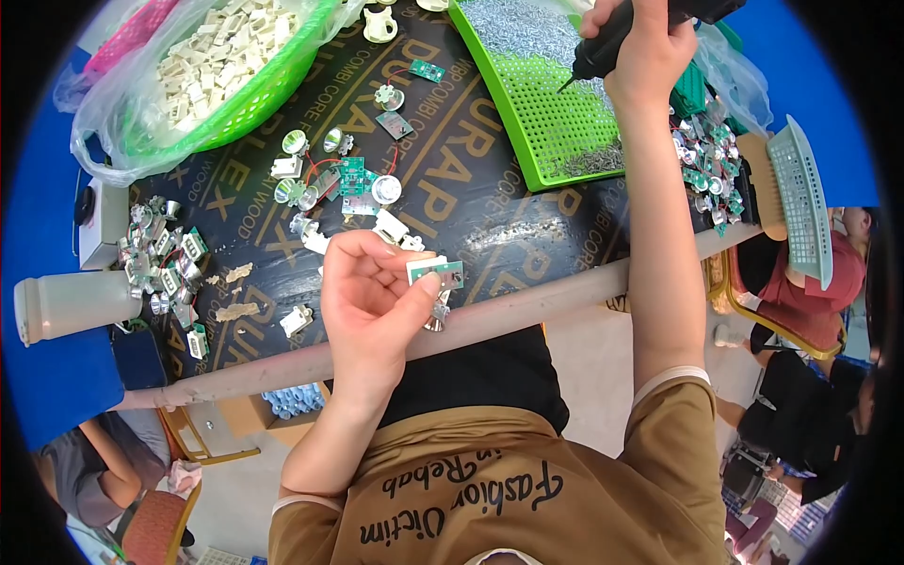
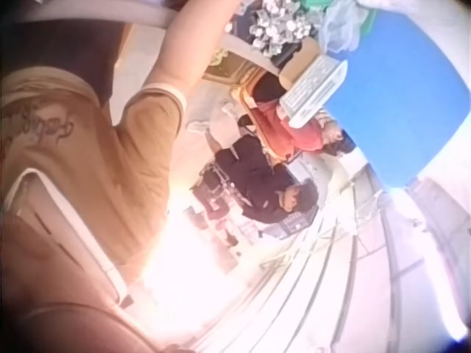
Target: Assembling small electronic toy components at a factory workbench using a handheld tool.
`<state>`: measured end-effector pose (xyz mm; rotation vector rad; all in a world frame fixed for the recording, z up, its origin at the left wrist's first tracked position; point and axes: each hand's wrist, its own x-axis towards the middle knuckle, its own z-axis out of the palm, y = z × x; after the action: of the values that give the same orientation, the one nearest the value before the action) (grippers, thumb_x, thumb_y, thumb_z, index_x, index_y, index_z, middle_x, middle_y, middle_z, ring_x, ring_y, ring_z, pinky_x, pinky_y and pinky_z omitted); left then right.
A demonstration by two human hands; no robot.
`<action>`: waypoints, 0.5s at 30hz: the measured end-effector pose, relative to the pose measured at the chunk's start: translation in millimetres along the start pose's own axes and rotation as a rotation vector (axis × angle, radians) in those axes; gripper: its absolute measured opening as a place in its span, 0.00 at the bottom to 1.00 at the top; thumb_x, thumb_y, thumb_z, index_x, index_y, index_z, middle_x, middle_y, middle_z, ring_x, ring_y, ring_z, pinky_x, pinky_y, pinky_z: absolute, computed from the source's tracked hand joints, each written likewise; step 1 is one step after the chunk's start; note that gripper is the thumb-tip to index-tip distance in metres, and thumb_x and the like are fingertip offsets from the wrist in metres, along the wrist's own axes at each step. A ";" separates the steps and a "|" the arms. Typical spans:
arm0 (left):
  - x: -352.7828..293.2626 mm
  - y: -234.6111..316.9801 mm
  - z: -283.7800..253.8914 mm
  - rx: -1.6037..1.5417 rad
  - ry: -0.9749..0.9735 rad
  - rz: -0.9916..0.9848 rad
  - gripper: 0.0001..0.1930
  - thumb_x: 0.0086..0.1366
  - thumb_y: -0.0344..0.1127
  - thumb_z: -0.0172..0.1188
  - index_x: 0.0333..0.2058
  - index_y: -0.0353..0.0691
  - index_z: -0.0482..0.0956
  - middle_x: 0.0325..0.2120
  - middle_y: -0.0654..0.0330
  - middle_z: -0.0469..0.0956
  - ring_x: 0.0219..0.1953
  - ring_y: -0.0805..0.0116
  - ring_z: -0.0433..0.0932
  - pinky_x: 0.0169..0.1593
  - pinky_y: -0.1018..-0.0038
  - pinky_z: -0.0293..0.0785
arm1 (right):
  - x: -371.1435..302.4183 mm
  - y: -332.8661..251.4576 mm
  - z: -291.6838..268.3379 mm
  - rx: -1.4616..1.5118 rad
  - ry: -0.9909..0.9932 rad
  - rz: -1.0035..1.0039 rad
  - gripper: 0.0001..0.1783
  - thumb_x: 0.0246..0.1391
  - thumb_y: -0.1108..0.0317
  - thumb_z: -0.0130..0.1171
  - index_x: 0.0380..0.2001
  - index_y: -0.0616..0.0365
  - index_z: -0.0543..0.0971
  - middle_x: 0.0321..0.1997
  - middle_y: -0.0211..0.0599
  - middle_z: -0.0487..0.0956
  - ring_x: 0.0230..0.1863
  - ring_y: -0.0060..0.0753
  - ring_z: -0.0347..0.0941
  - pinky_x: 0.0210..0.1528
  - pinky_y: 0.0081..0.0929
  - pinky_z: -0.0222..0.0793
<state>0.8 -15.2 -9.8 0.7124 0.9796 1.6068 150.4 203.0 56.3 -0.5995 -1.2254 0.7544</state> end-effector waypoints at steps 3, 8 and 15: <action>0.4 -0.9 -0.7 -0.015 -0.003 0.010 0.17 0.51 0.16 0.54 0.35 0.39 0.60 0.30 0.59 0.71 0.33 0.75 0.73 0.36 0.81 0.71 | -1.1 -1.5 1.2 -0.018 0.011 0.021 0.16 0.52 0.56 0.53 0.26 0.59 0.67 0.10 0.31 0.67 0.09 0.23 0.62 0.12 0.18 0.58; 0.5 -1.0 -0.7 -0.018 -0.007 0.024 0.17 0.51 0.16 0.54 0.35 0.39 0.60 0.30 0.59 0.71 0.33 0.75 0.73 0.37 0.81 0.71 | -1.1 1.4 -0.2 -0.017 -0.002 0.003 0.16 0.52 0.56 0.53 0.27 0.59 0.67 0.10 0.31 0.67 0.09 0.23 0.62 0.13 0.18 0.58; -1.8 -1.7 -2.1 -0.027 0.006 0.023 0.17 0.51 0.16 0.54 0.36 0.39 0.60 0.31 0.59 0.71 0.33 0.76 0.72 0.36 0.81 0.70 | -6.1 -1.0 2.0 0.000 0.037 0.027 0.17 0.52 0.56 0.53 0.28 0.60 0.67 0.10 0.31 0.66 0.10 0.24 0.62 0.14 0.19 0.58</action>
<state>0.3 -17.3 -12.3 0.7022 0.9554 1.6400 147.7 197.6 53.9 -0.6282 -1.1855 0.7626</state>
